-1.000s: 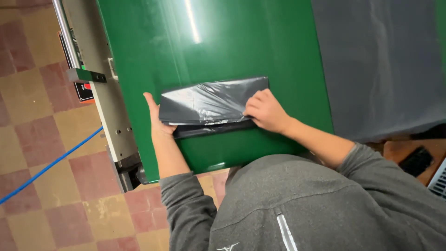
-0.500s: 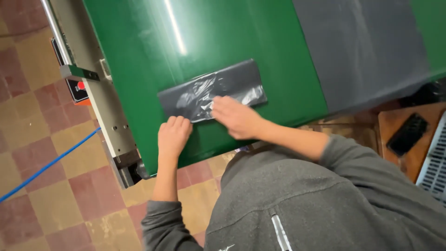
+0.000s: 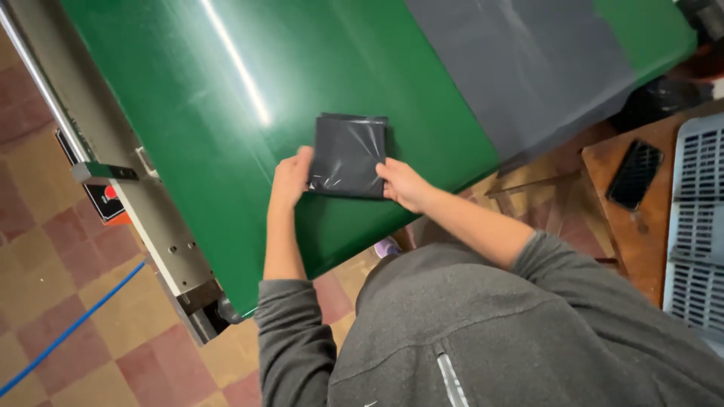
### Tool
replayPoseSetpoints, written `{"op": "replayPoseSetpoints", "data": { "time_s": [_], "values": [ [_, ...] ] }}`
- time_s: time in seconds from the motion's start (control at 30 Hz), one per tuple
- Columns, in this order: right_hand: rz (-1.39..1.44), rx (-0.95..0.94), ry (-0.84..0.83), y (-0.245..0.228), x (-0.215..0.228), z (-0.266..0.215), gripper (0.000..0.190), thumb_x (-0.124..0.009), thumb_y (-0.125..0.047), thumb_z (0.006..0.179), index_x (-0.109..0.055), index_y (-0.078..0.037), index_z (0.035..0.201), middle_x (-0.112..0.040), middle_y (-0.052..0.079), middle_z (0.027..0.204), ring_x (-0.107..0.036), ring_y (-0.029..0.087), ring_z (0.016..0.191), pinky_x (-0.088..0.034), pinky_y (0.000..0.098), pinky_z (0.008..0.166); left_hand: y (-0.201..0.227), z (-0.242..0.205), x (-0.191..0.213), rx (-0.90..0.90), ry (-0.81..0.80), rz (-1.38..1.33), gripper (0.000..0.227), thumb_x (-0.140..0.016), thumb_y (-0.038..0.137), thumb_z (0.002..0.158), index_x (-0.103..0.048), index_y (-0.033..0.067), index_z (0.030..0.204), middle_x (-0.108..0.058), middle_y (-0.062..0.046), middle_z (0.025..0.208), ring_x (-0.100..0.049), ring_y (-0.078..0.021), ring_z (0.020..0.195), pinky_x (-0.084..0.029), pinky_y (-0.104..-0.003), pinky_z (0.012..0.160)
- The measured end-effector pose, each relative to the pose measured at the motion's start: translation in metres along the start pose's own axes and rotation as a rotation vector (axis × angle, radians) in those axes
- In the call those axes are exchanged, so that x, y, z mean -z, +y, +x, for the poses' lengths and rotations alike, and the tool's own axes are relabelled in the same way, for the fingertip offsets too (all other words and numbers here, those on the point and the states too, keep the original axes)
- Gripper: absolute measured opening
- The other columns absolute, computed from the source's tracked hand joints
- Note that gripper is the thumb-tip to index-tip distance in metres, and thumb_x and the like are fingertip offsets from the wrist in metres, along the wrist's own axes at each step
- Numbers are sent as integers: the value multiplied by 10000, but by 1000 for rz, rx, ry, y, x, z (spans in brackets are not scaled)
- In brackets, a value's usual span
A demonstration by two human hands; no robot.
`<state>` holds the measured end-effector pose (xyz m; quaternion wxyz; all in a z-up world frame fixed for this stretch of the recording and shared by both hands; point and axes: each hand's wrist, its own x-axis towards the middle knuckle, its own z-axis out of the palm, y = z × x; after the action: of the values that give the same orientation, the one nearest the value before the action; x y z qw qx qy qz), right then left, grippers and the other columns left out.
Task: The person folds black poly mailers on a green conveyor belt. They smooth the material, fold it into a compact square, and place the finished items into a light blue plastic basket.
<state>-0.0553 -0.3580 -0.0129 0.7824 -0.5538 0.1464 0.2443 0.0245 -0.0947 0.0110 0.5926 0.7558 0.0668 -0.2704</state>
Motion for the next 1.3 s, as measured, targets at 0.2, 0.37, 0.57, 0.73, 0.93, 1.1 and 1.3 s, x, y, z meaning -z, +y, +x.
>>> {"op": "replayPoseSetpoints", "data": {
  "time_s": [0.2, 0.37, 0.57, 0.73, 0.93, 1.1, 1.3],
  "values": [
    [425, -235, -165, 3, 46, 14, 268, -496, -257, 1076, -570, -15, 1163, -693, 155, 1155, -701, 333, 1062, -558, 472, 946, 18, -22, -39, -309, 644, 842, 538, -729, 591, 857, -731, 63, 755, -707, -113, 689, -668, -366, 643, -503, -461, 577],
    [-6, -431, -344, -39, 118, -94, 456, -477, -245, 1023, -589, 72, 1332, -728, 198, 1204, -736, 329, 1063, -594, 463, 883, 62, -52, -66, -343, 866, 1132, 538, -755, 586, 849, -672, 64, 944, -672, -101, 886, -646, -362, 857, -485, -512, 634],
    [391, 142, 276, 97, 309, -102, 436, -501, 47, 923, -539, 6, 1355, -634, 159, 1224, -655, 350, 1113, -571, 517, 929, 140, -63, -217, -960, 119, 1079, 676, -831, 334, 735, -594, 94, 1321, -553, -106, 1454, -446, -345, 1431, -421, -548, 1070],
    [585, 141, 342, 17, 303, -135, 517, -496, 38, 875, -520, -57, 1382, -647, 106, 1298, -651, 295, 1155, -539, 459, 1010, 152, -42, -309, -1189, -172, 1405, 964, -813, 322, 486, -577, 118, 1397, -496, -89, 1517, -365, -319, 1450, -369, -582, 1077],
    [355, 45, 440, 1, 350, -168, 494, -525, 10, 941, -509, -67, 1428, -627, 134, 1318, -635, 308, 1119, -533, 488, 903, 118, 17, -342, -1318, -267, 1110, 406, -745, 190, 861, -611, 102, 1234, -600, -69, 1370, -526, -264, 1395, -484, -472, 1010],
    [-327, 512, 807, -77, 423, -169, 684, -626, 100, 815, -385, -41, 1440, -527, 132, 1400, -527, 225, 1257, -461, 377, 1050, 182, 8, -324, -959, -442, 669, 177, -707, 197, 954, -640, 112, 1094, -678, -80, 1026, -677, -301, 972, -548, -420, 785],
    [-552, 364, 465, -230, 443, -80, 323, -751, 9, 868, -660, 11, 1178, -704, 63, 1083, -663, 183, 1006, -543, 339, 917, 191, 68, -265, -428, 10, 203, 153, -624, 147, 983, -614, 11, 914, -604, -97, 716, -558, -209, 652, -479, -366, 615]
  ]
}}
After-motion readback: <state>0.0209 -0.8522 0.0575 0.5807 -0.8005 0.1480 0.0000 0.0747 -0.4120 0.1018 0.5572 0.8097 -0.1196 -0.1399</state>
